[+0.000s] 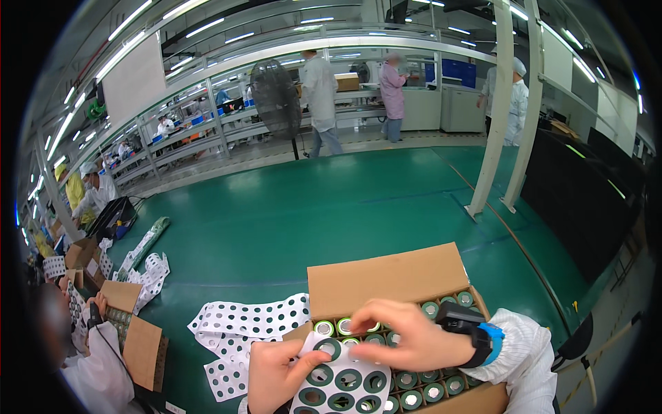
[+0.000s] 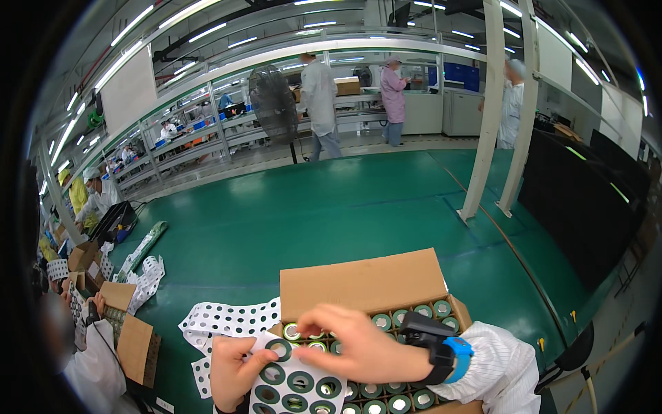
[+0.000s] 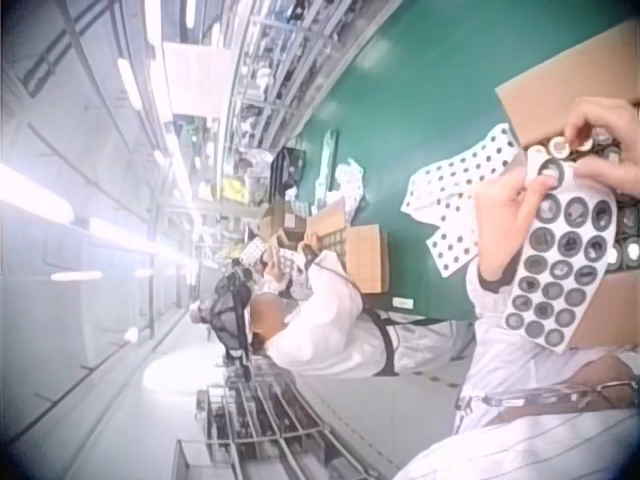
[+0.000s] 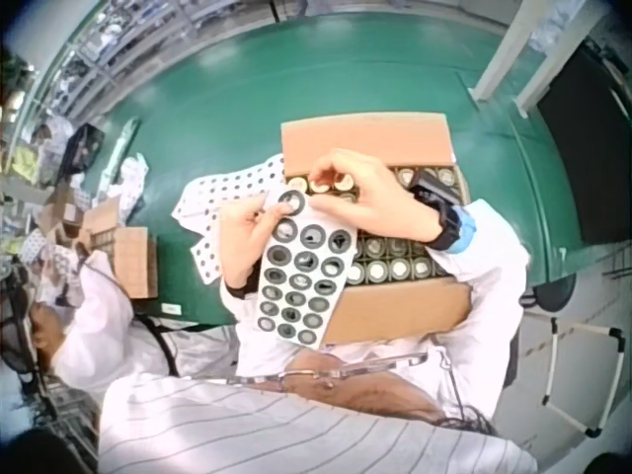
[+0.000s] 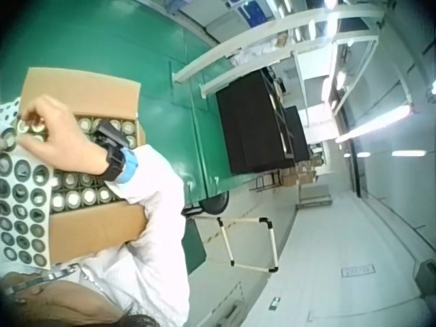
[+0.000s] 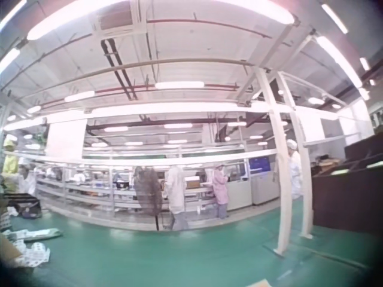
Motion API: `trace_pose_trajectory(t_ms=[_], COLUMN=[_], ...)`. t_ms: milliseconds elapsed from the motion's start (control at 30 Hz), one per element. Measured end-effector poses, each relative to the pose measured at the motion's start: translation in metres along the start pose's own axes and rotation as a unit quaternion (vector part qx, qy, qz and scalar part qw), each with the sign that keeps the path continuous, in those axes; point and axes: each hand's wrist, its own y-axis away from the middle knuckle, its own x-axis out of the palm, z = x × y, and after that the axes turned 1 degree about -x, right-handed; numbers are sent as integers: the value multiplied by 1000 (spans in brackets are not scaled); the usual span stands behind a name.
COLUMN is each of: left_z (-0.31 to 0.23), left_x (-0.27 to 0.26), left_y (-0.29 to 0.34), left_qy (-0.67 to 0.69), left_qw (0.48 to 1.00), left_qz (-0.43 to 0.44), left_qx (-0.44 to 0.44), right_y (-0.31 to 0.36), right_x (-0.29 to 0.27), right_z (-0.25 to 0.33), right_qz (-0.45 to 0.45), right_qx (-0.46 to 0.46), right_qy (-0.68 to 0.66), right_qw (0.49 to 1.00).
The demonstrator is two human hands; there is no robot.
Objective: Applying circular insulating adhesive rings to the tops of battery cells in a factory assembly line.
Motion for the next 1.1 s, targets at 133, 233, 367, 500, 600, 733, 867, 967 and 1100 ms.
trace_pose_trajectory(t_ms=[133, 233, 367, 500, 600, 733, 867, 967, 1100], left_z=[0, 5, 2, -6, -16, -5, -5, -9, -11], left_x=[6, 3, 5, 10, 9, 8, 7, 9, 9], left_y=[1, 1, 1, -2, -5, 0, -1, -1, -2], left_qy=[28, -10, -14, 13, 46, 32, 19, 26, 14], left_qw=[999, 999, 999, 1000, 999, 999, 1000, 1000, 1000], left_qz=[4, 25, 22, 2, -16, 8, 24, -12, -8], left_qx=[19, 25, 27, 5, -4, 29, 5, -2, -10], right_y=[5, 6, 9, 8, 9, 12, 11, 13, 12], right_x=[18, 22, 26, 25, 25, 22, 21, 24, 22], right_z=[-13, -14, -14, -12, -13, -18, -21, -17, -18], right_qz=[24, -12, -5, 5, 13, 38, 35, -3, -23], right_qx=[2, -27, -47, 16, 47, 81, 73, 57, 22], right_qy=[51, 68, 85, 7, -25, -59, -65, -71, 22], right_qw=[998, 997, 995, 1000, 999, 994, 995, 996, 999])
